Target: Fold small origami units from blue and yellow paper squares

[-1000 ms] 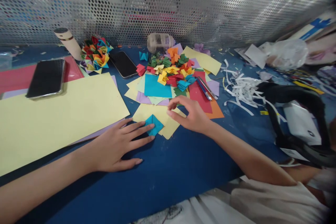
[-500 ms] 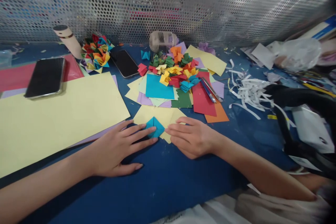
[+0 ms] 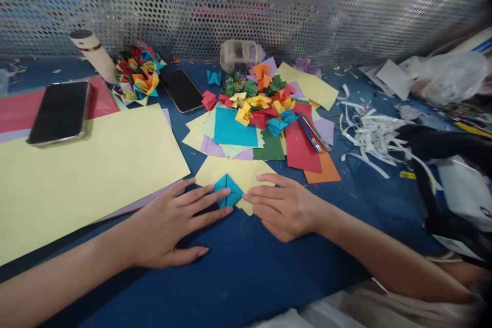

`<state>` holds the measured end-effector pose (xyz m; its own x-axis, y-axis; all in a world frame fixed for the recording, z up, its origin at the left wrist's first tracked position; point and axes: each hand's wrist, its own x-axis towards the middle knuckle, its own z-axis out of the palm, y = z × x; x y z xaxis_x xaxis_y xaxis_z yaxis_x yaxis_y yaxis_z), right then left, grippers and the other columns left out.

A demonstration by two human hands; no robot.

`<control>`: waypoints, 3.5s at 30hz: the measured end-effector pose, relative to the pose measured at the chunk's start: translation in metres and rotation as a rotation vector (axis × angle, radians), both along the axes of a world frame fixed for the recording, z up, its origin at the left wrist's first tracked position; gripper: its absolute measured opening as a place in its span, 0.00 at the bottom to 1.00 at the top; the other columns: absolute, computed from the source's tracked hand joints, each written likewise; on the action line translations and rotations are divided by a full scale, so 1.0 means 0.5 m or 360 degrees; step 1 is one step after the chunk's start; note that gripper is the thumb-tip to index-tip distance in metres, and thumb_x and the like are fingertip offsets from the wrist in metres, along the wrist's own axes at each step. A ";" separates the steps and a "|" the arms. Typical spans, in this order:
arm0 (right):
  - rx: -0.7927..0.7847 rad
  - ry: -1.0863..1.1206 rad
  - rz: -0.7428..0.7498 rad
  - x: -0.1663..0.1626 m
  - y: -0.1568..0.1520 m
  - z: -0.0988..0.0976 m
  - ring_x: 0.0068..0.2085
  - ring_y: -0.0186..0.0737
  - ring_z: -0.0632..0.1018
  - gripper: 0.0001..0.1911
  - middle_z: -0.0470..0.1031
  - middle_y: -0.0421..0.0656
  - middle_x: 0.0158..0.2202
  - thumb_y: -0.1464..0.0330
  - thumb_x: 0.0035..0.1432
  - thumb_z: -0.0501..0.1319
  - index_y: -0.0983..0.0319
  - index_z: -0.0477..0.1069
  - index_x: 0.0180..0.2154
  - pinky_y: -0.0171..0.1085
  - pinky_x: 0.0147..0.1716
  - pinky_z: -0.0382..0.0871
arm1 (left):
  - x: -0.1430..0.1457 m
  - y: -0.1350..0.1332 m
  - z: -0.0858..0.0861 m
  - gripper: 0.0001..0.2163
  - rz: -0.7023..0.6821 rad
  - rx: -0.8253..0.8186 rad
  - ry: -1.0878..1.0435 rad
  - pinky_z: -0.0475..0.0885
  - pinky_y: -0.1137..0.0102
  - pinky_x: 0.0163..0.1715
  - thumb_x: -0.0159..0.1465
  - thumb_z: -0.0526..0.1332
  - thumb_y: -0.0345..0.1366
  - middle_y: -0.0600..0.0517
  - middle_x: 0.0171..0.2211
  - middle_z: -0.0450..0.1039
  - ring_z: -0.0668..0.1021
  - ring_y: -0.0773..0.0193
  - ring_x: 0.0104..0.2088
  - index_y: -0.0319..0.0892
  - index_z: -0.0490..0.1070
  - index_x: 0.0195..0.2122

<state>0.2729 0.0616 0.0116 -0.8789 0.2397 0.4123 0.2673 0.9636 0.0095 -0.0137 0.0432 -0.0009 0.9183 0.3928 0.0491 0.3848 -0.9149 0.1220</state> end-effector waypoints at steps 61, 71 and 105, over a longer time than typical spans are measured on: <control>0.0350 0.0058 0.0024 -0.034 0.006 -0.020 0.39 0.38 0.82 0.09 0.82 0.47 0.38 0.73 0.66 0.54 0.66 0.73 0.35 0.43 0.51 0.76 | -0.014 0.007 -0.005 0.34 0.0182 -0.0435 -0.0198 0.50 0.58 0.65 0.69 0.55 0.46 0.44 0.65 0.59 0.65 0.54 0.63 0.41 0.40 0.69; 0.0395 0.0210 0.0001 -0.040 0.018 -0.023 0.39 0.38 0.81 0.10 0.81 0.47 0.37 0.73 0.67 0.51 0.63 0.69 0.37 0.41 0.45 0.77 | -0.014 0.001 -0.004 0.24 0.0507 -0.0651 -0.0668 0.66 0.62 0.59 0.68 0.56 0.36 0.46 0.62 0.63 0.70 0.57 0.59 0.48 0.53 0.65; -0.0343 0.0753 -0.0386 -0.059 0.017 -0.032 0.42 0.41 0.79 0.12 0.79 0.47 0.39 0.67 0.64 0.60 0.62 0.73 0.48 0.40 0.41 0.76 | 0.089 0.022 -0.012 0.12 0.1173 -0.1837 -0.1798 0.75 0.75 0.25 0.54 0.71 0.41 0.53 0.28 0.76 0.76 0.67 0.27 0.40 0.78 0.34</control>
